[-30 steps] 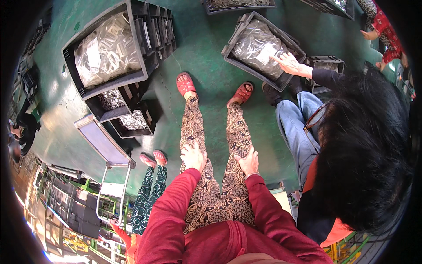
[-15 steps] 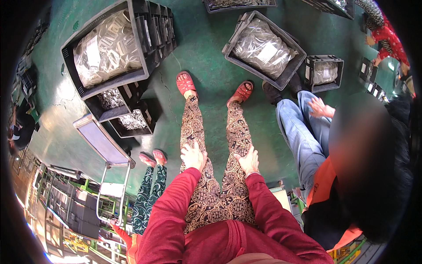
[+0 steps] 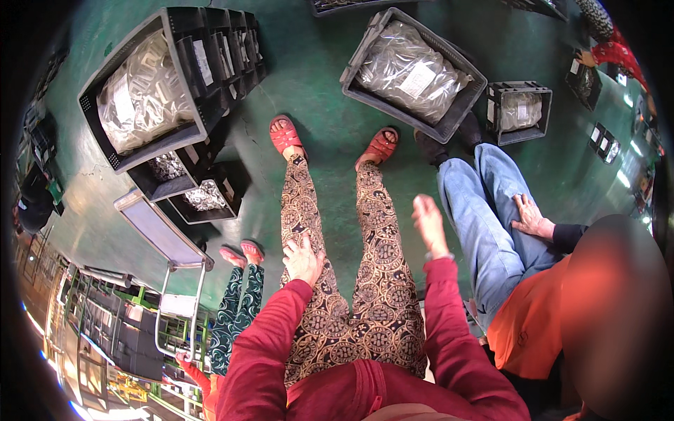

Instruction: The person moves plastic-wrapped bags of metal parts between black crates, opens bags, and pours parts into crates. They also handle loose metal parts and place them into bags and crates.

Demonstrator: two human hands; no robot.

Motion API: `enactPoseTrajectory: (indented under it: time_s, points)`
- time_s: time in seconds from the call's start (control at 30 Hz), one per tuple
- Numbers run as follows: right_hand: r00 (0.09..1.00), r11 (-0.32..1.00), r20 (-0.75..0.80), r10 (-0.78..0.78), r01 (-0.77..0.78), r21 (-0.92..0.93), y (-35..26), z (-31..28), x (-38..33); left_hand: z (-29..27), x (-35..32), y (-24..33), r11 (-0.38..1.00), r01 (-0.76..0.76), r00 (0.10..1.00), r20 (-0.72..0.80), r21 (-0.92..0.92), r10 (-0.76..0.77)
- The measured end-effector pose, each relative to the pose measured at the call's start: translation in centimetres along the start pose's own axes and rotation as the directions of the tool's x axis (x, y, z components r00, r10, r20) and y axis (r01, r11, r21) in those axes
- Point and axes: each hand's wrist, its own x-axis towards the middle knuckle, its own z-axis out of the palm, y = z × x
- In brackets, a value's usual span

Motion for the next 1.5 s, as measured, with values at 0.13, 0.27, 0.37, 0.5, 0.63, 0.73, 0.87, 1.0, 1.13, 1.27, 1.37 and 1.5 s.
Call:
enactPoseTrajectory:
  time_s: [0.13, 0.27, 0.37, 0.5, 0.63, 0.73, 0.87, 1.0, 1.13, 1.27, 1.37, 1.5]
  points:
    - [0.927, 0.956, -0.244, -0.286, 0.258, -0.142, -4.8, -5.6, 8.8, -1.0, 0.4, 1.9, 0.994, 0.037, 0.999, -0.026, 0.098, -0.035]
    - [0.93, 0.928, -0.339, -0.141, 0.244, 0.282, -8.8, -10.2, 16.7, -5.2, 3.8, 5.9, 0.988, -0.134, 0.932, -0.348, -0.079, 0.098]
    - [0.954, 0.849, -0.299, 0.04, 0.125, 0.513, -8.9, -12.6, 23.1, -10.6, 8.8, 10.8, 0.94, -0.322, 0.819, -0.53, -0.11, 0.218]
    - [0.981, 0.98, -0.175, 0.087, -0.053, 0.191, -11.2, -11.8, 25.2, -16.4, 16.9, 17.2, 0.927, -0.372, 0.668, -0.708, -0.049, 0.231]
    - [0.986, 0.985, -0.164, 0.038, -0.01, 0.173, -9.6, -9.8, 27.8, -21.8, 23.0, 21.8, 0.893, -0.451, 0.59, -0.749, 0.005, 0.302]
    - [0.981, 0.986, -0.189, -0.039, 0.068, 0.15, -8.2, -9.8, 28.6, -23.7, 24.8, 23.4, 0.898, -0.436, 0.66, -0.701, -0.063, 0.271]
    - [0.97, 0.983, -0.204, -0.129, 0.152, 0.102, -7.7, -10.5, 28.7, -23.6, 25.2, 23.6, 0.868, -0.496, 0.591, -0.747, -0.04, 0.303]
    - [0.934, 0.979, -0.307, -0.184, 0.2, 0.021, -7.9, -9.4, 28.5, -23.7, 25.2, 23.3, 0.884, -0.46, 0.637, -0.723, -0.08, 0.267]
    - [0.857, 0.951, -0.413, -0.307, 0.266, -0.154, -6.3, -9.1, 30.1, -23.9, 25.1, 23.7, 0.879, -0.47, 0.637, -0.722, -0.085, 0.271]
    - [0.889, 0.967, -0.381, -0.253, 0.242, -0.078, -6.7, -9.1, 29.8, -23.8, 25.2, 23.6, 0.879, -0.467, 0.647, -0.716, -0.1, 0.262]
    - [0.887, 0.966, -0.382, -0.259, 0.246, -0.083, -6.8, -9.1, 29.8, -23.8, 25.3, 23.4, 0.885, -0.458, 0.643, -0.719, -0.085, 0.264]
    - [0.877, 0.963, -0.398, -0.268, 0.253, -0.091, -5.8, -8.9, 30.8, -23.8, 25.1, 23.5, 0.872, -0.476, 0.65, -0.714, -0.114, 0.262]
